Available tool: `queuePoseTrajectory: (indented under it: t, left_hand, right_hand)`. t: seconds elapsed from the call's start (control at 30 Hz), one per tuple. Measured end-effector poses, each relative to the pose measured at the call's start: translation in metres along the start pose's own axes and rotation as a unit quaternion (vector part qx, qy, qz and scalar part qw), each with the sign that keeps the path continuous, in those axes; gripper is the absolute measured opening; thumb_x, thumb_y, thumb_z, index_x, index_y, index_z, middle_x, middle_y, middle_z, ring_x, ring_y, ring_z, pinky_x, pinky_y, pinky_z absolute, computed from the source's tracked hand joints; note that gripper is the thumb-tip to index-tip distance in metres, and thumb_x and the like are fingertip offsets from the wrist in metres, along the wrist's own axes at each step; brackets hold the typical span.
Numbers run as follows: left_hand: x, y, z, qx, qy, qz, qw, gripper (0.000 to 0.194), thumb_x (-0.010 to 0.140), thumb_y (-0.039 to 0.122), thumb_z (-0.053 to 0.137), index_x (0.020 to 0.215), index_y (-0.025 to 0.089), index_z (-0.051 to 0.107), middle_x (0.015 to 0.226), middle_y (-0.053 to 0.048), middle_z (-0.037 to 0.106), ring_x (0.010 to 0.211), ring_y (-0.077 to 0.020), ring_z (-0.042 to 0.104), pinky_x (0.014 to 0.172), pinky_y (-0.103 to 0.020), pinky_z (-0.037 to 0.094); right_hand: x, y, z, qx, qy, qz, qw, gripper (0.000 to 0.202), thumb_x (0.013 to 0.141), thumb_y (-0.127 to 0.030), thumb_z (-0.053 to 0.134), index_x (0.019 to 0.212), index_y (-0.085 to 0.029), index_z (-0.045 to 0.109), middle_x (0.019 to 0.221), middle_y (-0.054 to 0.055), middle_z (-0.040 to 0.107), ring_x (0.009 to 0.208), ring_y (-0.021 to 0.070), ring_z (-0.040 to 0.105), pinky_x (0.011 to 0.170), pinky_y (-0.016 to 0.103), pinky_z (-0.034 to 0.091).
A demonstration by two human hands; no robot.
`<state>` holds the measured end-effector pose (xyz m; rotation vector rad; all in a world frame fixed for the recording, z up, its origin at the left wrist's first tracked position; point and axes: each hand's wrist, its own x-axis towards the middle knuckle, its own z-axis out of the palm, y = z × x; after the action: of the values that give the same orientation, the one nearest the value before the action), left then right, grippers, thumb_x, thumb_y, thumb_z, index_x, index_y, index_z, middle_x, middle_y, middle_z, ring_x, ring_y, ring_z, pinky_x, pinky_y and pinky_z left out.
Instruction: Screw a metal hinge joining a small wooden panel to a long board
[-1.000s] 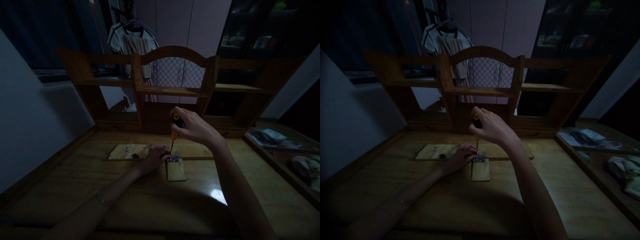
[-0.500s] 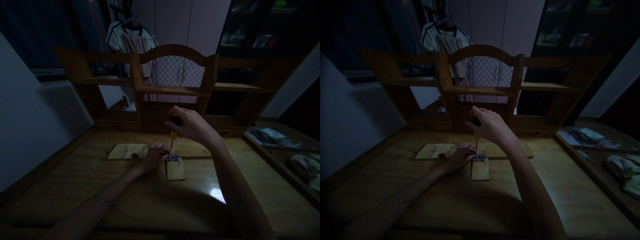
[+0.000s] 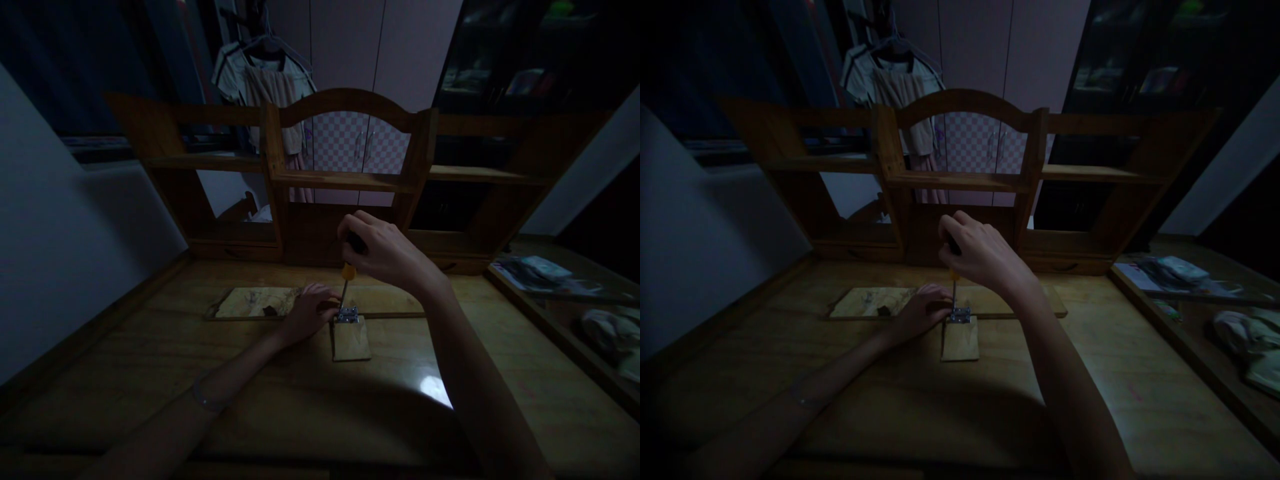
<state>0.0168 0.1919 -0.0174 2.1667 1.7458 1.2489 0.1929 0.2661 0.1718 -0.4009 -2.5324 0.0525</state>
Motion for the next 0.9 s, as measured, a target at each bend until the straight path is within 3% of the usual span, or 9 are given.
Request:
queuePoseTrajectory:
  t: [0.1, 0.23, 0.37, 0.57, 0.73, 0.9]
  left_hand:
    - [-0.0003, 0.0000, 0.0002, -0.006, 0.014, -0.001, 1.000, 0.023, 0.081, 0.019, 0.074, 0.104, 0.024, 0.070, 0.104, -0.004, 0.069, 0.104, -0.0217, 0.061, 0.097, -0.039, 0.045]
    - [-0.0007, -0.0033, 0.0020, -0.015, 0.007, -0.014, 1.000, 0.024, 0.082, 0.018, 0.074, 0.104, 0.025, 0.071, 0.105, -0.004, 0.069, 0.106, -0.0228, 0.060, 0.099, -0.040, 0.045]
    - [-0.0005, -0.0061, 0.0033, -0.018, -0.010, -0.019, 1.000, 0.032, 0.083, 0.019, 0.073, 0.114, 0.027, 0.068, 0.103, -0.003, 0.070, 0.105, -0.0226, 0.060, 0.099, -0.040, 0.045]
    - [0.0005, -0.0042, 0.0032, -0.019, -0.021, -0.013, 1.000, 0.027, 0.084, 0.018, 0.073, 0.109, 0.025, 0.069, 0.102, -0.003, 0.069, 0.102, -0.0212, 0.061, 0.096, -0.037, 0.047]
    - [-0.0002, -0.0028, 0.0026, -0.047, -0.026, 0.002, 0.999, 0.029, 0.086, 0.019, 0.071, 0.114, 0.024, 0.067, 0.108, -0.003, 0.069, 0.103, -0.0196, 0.063, 0.094, -0.034, 0.048]
    - [-0.0001, -0.0006, 0.0033, -0.032, -0.031, 0.004, 0.999, 0.024, 0.088, 0.022, 0.069, 0.112, 0.023, 0.067, 0.108, -0.004, 0.068, 0.103, -0.0200, 0.063, 0.093, -0.034, 0.049]
  right_hand:
    - [-0.0016, -0.0012, -0.0024, 0.012, -0.013, -0.001, 1.000, 0.023, 0.086, -0.026, 0.055, 0.109, -0.022, 0.053, 0.109, 0.005, 0.060, 0.082, 0.0173, 0.057, 0.078, 0.030, 0.041]
    - [-0.0002, -0.0020, 0.0005, 0.017, -0.014, 0.006, 1.000, 0.020, 0.093, -0.034, 0.050, 0.108, -0.022, 0.054, 0.105, 0.005, 0.062, 0.084, 0.0183, 0.058, 0.079, 0.031, 0.041]
    - [0.0010, -0.0029, 0.0023, 0.006, -0.006, 0.005, 1.000, 0.013, 0.092, -0.028, 0.048, 0.102, -0.021, 0.054, 0.099, 0.005, 0.062, 0.087, 0.0190, 0.059, 0.080, 0.031, 0.040]
    - [-0.0014, -0.0050, -0.0019, 0.011, -0.012, -0.011, 1.000, 0.025, 0.086, -0.026, 0.052, 0.111, -0.020, 0.052, 0.110, 0.006, 0.060, 0.081, 0.0179, 0.057, 0.078, 0.031, 0.040]
    - [0.0022, -0.0035, 0.0037, 0.009, 0.007, -0.018, 1.000, 0.017, 0.094, -0.036, 0.051, 0.100, -0.021, 0.056, 0.096, 0.003, 0.062, 0.077, 0.0156, 0.056, 0.074, 0.028, 0.039]
    - [0.0036, -0.0047, 0.0030, 0.013, 0.024, -0.032, 0.999, 0.017, 0.090, -0.023, 0.052, 0.105, -0.021, 0.057, 0.106, 0.004, 0.061, 0.085, 0.0165, 0.059, 0.077, 0.028, 0.040]
